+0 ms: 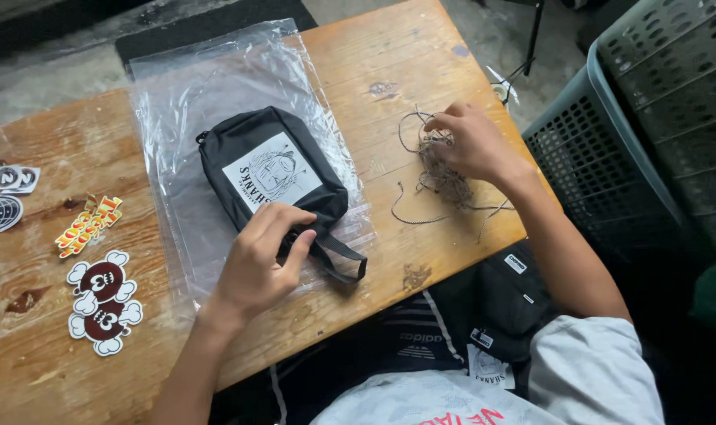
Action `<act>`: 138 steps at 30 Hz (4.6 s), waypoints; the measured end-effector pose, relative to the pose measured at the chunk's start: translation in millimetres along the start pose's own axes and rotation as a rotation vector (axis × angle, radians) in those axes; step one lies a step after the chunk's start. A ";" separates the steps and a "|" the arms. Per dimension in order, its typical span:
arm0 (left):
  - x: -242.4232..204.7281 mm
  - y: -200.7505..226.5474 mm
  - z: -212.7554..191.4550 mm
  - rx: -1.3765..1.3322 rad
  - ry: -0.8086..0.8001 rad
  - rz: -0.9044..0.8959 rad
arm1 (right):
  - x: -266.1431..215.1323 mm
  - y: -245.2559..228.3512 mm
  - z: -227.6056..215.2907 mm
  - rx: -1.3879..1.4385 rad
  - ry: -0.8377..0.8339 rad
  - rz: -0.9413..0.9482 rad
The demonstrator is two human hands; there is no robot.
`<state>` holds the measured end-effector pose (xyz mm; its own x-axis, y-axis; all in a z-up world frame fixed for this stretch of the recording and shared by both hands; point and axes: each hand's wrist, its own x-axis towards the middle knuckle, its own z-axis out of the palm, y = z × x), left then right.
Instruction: The person places stickers on a black drawstring bag, then puts the bag into a clear plastic bag and seals it. This process is repeated for multiple bags, with the person occasionally moving the bags to the floor and back to the table.
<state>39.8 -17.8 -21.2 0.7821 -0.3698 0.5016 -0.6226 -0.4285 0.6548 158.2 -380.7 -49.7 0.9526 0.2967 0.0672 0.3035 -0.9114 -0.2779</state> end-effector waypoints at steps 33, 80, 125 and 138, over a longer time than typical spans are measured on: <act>-17.4 43.0 -21.1 -0.089 0.079 -0.006 | -34.8 -68.1 -102.6 0.177 0.046 0.132; -52.2 -4.2 -70.4 -0.177 0.812 -0.445 | 57.7 -295.6 30.5 1.020 -0.220 -0.307; -9.6 -56.7 4.6 0.393 0.476 -0.006 | 24.5 -220.2 49.5 0.723 0.279 -0.395; -11.6 -62.9 4.2 0.554 0.421 0.010 | 17.6 -228.4 27.1 0.810 -0.003 -0.264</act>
<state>69.8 10.0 -70.5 0.6506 -0.0726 0.7559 -0.4643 -0.8257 0.3203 105.0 -159.5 -11.1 0.8524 0.4726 0.2237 0.4054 -0.3273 -0.8535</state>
